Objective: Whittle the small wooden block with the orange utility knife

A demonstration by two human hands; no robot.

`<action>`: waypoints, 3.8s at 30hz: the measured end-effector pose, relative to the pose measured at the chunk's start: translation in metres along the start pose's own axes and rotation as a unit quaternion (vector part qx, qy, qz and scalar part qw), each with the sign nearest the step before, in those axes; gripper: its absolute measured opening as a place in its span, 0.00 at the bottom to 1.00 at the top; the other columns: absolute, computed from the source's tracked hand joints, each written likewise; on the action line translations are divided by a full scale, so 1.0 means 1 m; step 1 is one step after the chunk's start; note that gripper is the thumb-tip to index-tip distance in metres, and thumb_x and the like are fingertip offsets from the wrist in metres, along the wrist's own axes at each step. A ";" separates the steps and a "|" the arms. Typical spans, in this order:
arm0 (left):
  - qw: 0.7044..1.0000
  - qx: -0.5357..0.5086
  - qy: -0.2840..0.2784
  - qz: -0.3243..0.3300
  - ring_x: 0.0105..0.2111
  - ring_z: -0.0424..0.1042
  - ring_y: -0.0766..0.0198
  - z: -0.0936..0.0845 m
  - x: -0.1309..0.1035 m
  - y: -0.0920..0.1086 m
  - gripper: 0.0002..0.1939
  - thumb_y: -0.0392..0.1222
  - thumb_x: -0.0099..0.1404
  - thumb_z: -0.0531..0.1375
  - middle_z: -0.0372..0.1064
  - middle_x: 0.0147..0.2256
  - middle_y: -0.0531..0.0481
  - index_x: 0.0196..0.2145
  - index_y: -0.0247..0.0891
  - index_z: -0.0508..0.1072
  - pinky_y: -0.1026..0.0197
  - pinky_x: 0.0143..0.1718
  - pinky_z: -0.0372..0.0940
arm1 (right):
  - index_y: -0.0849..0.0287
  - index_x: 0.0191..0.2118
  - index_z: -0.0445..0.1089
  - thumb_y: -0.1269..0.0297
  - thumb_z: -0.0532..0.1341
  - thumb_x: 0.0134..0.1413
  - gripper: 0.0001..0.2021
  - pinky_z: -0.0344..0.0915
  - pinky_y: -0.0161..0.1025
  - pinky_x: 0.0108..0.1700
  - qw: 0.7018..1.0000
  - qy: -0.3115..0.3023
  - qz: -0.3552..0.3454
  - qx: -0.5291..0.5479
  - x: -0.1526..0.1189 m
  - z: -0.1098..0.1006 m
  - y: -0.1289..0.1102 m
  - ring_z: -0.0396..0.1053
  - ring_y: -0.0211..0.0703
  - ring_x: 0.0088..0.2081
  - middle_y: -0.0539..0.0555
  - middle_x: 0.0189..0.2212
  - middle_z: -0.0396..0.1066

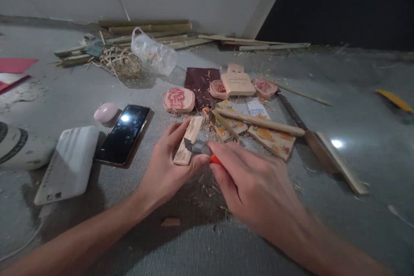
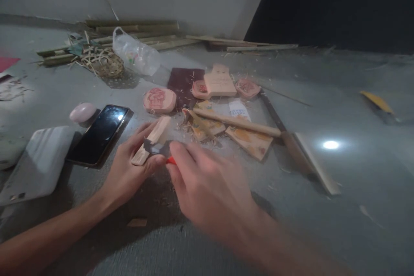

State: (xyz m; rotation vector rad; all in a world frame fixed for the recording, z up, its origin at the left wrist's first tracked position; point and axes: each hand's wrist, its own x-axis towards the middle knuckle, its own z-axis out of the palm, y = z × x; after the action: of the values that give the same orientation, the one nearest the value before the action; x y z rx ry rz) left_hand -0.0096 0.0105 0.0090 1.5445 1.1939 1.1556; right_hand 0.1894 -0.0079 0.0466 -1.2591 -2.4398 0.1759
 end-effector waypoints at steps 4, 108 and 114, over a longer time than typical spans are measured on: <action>1.000 0.003 0.002 -0.004 0.58 0.72 0.48 0.000 0.000 0.000 0.38 0.66 0.60 0.69 0.69 0.59 0.44 0.63 0.46 0.73 0.50 0.56 0.71 | 0.58 0.54 0.71 0.61 0.50 0.76 0.15 0.55 0.41 0.29 1.000 0.000 0.001 -0.001 0.000 0.000 0.000 0.73 0.41 0.31 0.53 0.36 0.77; 0.957 -0.146 -0.220 -0.122 0.53 0.75 0.48 -0.022 0.002 -0.003 0.28 0.46 0.64 0.65 0.75 0.51 0.47 0.61 0.51 0.69 0.50 0.50 0.73 | 0.55 0.59 0.69 0.57 0.61 0.68 0.18 0.66 0.38 0.38 0.966 0.019 0.024 0.257 0.009 0.029 0.028 0.75 0.41 0.35 0.50 0.38 0.79; 0.958 -0.131 -0.212 -0.143 0.38 0.72 0.57 -0.020 0.003 0.005 0.18 0.47 0.60 0.66 0.71 0.39 0.52 0.48 0.46 0.70 0.58 0.37 0.69 | 0.57 0.49 0.68 0.52 0.56 0.72 0.13 0.61 0.39 0.36 0.981 -0.014 -0.009 0.195 0.010 0.025 0.035 0.72 0.42 0.34 0.52 0.37 0.76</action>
State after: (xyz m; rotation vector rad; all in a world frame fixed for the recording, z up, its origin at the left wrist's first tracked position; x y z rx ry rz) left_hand -0.0274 0.0139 0.0185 1.2825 0.8972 0.7111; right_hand 0.2012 0.0221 0.0168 -1.0629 -2.2890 0.6372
